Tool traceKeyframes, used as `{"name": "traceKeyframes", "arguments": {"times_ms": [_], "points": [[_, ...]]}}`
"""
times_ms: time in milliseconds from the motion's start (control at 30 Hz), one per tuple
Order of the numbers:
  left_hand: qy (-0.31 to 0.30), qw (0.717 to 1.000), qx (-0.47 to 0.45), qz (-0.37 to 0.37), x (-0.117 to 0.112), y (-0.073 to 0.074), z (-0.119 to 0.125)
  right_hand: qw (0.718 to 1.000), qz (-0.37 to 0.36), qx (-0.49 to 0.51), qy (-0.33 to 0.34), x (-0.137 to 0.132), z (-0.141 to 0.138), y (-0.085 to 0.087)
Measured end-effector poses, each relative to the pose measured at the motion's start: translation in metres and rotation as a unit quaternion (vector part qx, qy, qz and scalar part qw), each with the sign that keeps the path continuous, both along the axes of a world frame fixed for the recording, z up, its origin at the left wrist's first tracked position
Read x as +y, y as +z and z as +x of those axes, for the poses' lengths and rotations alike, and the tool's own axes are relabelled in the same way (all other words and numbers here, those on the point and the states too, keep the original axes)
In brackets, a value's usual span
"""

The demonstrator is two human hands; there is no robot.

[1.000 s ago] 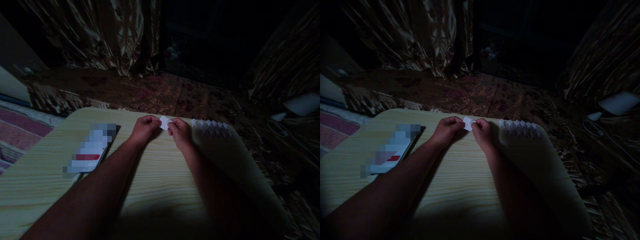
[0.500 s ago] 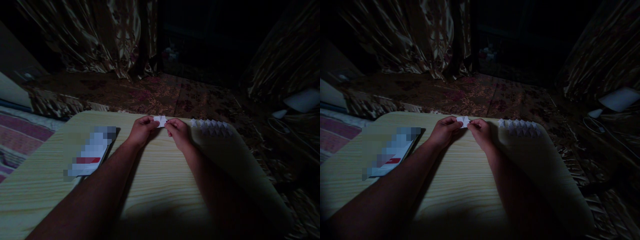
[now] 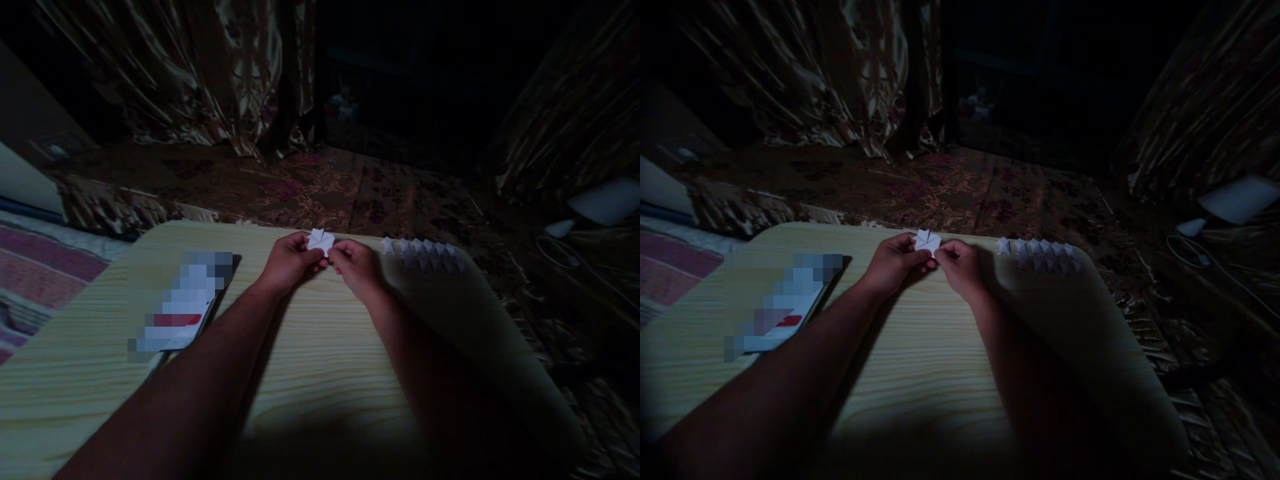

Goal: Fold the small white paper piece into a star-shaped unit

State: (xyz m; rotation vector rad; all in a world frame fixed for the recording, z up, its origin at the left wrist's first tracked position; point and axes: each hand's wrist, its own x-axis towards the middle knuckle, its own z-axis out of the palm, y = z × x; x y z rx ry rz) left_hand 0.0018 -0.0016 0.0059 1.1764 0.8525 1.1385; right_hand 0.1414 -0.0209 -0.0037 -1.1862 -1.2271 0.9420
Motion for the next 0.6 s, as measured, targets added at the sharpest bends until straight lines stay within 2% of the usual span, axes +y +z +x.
{"name": "traceKeyframes", "arguments": {"times_ms": [200, 333, 467, 600], "points": [[0.0, 1.0, 0.018, 0.017, 0.0, 0.002, 0.0, 1.0, 0.0, -0.022, 0.006, 0.001, 0.002, -0.003], [0.011, 1.0, -0.001, 0.006, 0.002, 0.001, -0.001, 1.0, 0.0, 0.004, 0.02, -0.002, 0.0, 0.0], [0.03, 0.999, -0.024, -0.009, 0.004, -0.001, -0.003, 0.998, 0.05, 0.016, 0.026, -0.006, -0.004, 0.003], [0.018, 0.999, -0.036, -0.019, 0.005, -0.002, -0.003, 0.996, 0.085, -0.016, 0.02, -0.009, -0.007, 0.003]]}}
